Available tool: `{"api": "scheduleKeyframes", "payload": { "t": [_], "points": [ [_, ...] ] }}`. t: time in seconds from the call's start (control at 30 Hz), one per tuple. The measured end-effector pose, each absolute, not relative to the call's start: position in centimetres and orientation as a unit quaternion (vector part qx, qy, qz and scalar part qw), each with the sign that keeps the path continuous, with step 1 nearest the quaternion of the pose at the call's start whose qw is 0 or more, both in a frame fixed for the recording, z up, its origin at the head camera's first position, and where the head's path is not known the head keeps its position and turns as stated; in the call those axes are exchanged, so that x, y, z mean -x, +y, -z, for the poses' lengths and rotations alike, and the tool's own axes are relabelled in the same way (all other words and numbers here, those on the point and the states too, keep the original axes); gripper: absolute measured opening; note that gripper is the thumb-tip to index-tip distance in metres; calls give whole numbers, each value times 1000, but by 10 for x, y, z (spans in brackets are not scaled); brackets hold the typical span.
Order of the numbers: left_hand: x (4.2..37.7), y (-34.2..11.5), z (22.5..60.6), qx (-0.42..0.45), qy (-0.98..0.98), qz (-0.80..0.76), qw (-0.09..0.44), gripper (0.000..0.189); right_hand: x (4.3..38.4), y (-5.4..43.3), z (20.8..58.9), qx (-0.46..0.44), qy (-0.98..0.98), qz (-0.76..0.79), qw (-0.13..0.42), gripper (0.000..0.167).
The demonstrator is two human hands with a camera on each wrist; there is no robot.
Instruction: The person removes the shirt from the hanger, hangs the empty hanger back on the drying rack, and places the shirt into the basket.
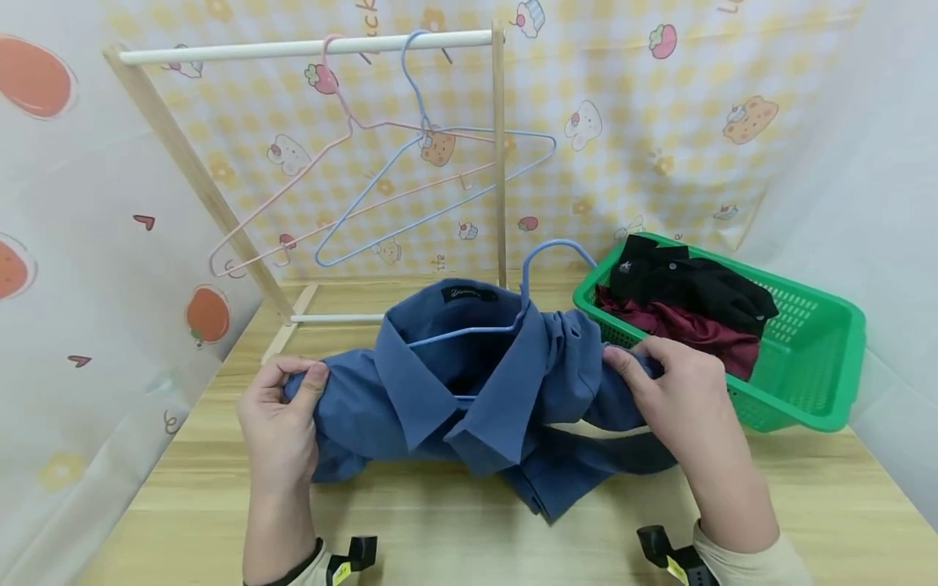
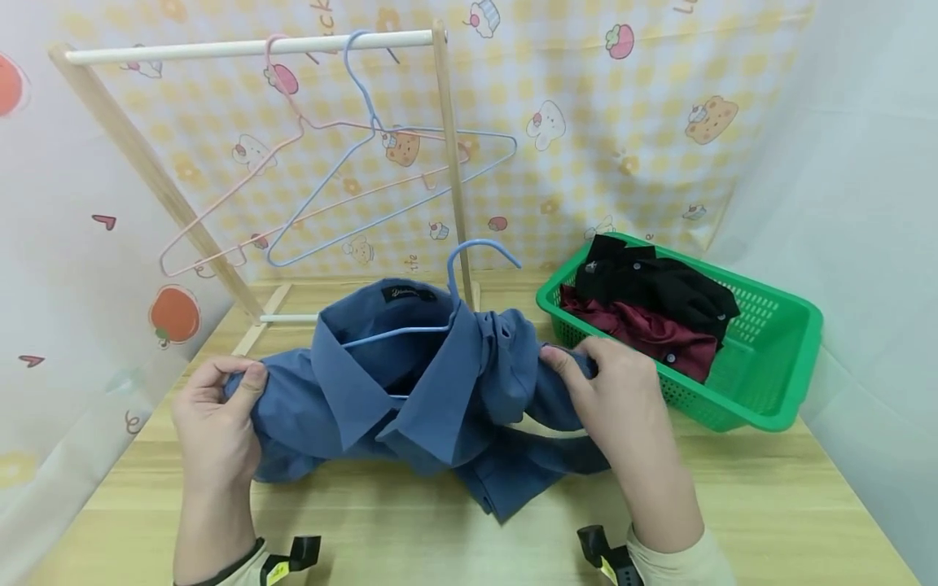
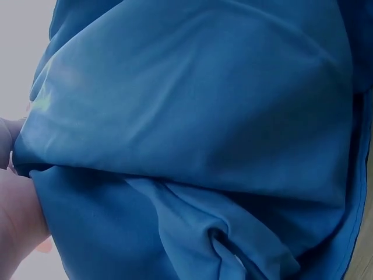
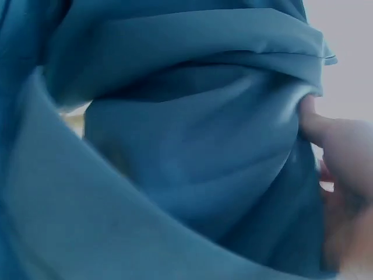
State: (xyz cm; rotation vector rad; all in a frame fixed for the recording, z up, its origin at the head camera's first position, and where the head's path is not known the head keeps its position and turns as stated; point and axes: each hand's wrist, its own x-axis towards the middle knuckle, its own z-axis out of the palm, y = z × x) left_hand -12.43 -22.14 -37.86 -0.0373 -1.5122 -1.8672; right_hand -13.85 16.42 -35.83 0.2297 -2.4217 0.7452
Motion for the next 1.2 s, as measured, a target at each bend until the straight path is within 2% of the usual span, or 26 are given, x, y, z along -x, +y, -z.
{"api": "scheduleKeyframes", "payload": {
  "t": [0.1,0.17,0.33,0.5,0.6,0.77,1.0,1.1,1.2],
  "points": [
    [124,-220,376,10,-589,723,360,21,141,165,361,-12,-927,-275,255,55],
    [124,-219,375,3,-593,722,357,21,142,165,363,2,-928,-290,235,60],
    [125,-215,377,-17,-599,721,348,21,140,166,364,7,-909,-351,225,44],
    [128,-211,380,-15,-597,725,342,20,136,161,360,-19,-878,-392,273,27],
    [129,-205,382,-25,-603,725,333,19,135,152,358,-53,-862,-410,292,31],
    [131,-196,387,-40,-625,715,310,19,135,132,356,-115,-848,-432,285,38],
    [127,-204,388,-30,-595,727,340,24,136,137,351,-219,-837,-412,287,50],
    [125,-207,386,-13,-588,727,354,22,138,145,350,-196,-854,-379,296,46],
    [125,-208,385,1,-584,727,360,19,140,152,352,-94,-880,-350,307,25]
  ]
}}
